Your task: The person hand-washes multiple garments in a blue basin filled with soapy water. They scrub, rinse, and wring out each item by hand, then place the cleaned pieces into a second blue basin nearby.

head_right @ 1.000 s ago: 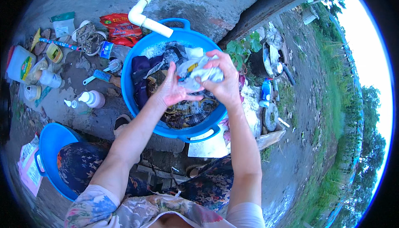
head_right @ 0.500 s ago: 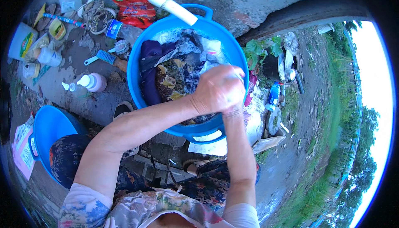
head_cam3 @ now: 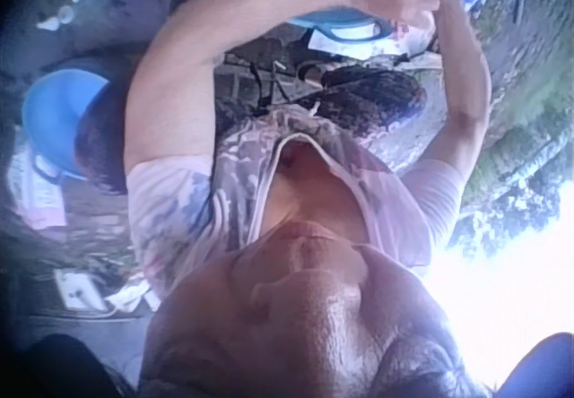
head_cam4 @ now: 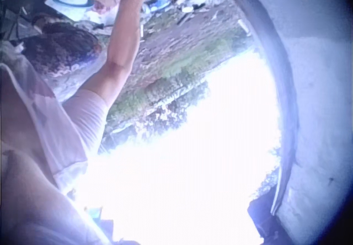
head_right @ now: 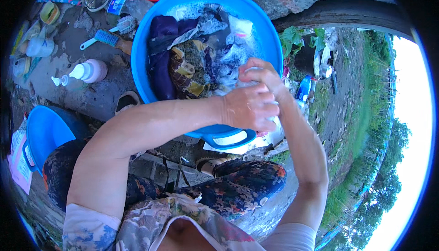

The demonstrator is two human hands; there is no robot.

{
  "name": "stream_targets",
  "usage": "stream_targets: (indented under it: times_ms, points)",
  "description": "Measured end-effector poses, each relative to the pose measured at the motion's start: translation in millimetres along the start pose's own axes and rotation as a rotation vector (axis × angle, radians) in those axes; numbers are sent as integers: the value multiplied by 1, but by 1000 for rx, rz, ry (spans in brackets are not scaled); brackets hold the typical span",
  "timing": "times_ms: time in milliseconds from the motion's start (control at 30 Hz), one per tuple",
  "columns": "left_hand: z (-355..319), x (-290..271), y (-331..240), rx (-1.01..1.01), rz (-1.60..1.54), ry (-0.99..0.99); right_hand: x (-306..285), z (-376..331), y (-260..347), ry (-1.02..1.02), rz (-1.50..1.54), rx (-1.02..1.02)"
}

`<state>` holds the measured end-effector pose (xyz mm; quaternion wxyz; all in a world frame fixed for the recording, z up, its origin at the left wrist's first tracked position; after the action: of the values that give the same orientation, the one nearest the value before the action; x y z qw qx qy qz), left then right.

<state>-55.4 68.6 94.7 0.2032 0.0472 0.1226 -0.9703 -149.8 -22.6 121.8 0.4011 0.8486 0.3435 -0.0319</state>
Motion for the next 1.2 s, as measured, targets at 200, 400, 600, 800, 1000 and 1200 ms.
stream_targets:
  times_ms: [200,400,600,800,1000,1200]
  points:
    - [88,-66,97,-561,-300,73,20,-16,9,24,881,-112]
    - [157,-285,50,-1187,-165,387,26,31,-55,-210,-73,-222]
    - [39,-490,-46,-1288,617,762,66,42,-69,-299,-941,-463]
    - [23,-483,-114,-940,891,674,27,-15,-2,-266,12,-464]
    - [138,-332,-169,-806,-241,291,-47,-60,73,-502,353,-552]
    - [188,-250,-175,-457,-807,344,-46,-85,86,-485,543,-605]
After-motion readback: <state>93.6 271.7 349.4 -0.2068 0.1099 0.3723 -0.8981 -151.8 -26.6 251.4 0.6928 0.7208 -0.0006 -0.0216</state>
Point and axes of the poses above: each hand's wrist, its own z-axis towards the middle knuckle, its own x-axis out of the palm, y = z × x, the point moved 1 cm from there along z, towards the middle knuckle, and after that the axes turned 13 degrees about -y, right-handed, at the moved point
